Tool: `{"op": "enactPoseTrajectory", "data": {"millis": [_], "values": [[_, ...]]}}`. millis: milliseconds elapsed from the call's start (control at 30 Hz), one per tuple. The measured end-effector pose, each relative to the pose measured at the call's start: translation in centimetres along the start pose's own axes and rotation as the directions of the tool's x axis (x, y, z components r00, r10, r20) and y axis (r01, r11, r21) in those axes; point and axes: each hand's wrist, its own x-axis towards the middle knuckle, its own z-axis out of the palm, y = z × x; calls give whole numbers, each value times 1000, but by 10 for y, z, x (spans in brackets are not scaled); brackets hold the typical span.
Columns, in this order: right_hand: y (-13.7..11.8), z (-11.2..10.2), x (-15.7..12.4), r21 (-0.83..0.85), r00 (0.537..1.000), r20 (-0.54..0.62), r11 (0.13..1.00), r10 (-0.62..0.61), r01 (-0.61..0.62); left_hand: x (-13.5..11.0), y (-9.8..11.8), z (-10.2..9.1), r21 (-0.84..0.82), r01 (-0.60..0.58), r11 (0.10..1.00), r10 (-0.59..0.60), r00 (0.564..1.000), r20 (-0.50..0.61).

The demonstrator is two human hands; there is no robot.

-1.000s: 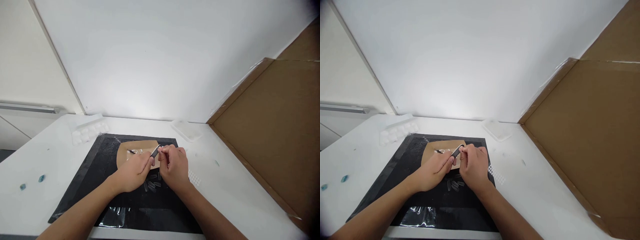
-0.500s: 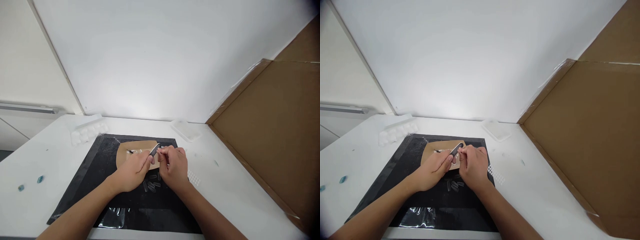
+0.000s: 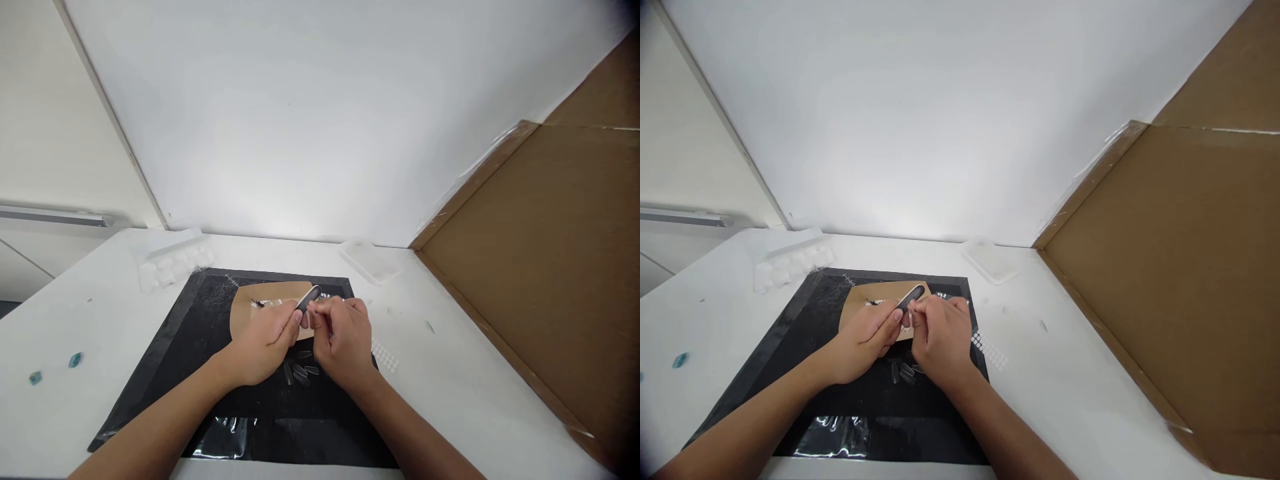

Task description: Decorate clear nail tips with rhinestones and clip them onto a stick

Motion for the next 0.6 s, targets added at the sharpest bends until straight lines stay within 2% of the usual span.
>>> {"op": "enactPoseTrajectory", "data": {"millis": [67,200,333,600], "values": [[1,-1,2,-13,999,-18,999,31,-32,0,0,0,-30,7,1000,-7,1000,1],[6,-1,1,32,998,53,999,27,-28,0,-2,1,-7,5,1000,-5,1000,9],[7,-1,-1,64,997,51,996,56,-60,1,-3,2,20,-10,1000,10,1000,-5],[6,0,0,148,983,78,973,168,-178,2,1,3,-3,-26,1000,26,999,-28]]}}
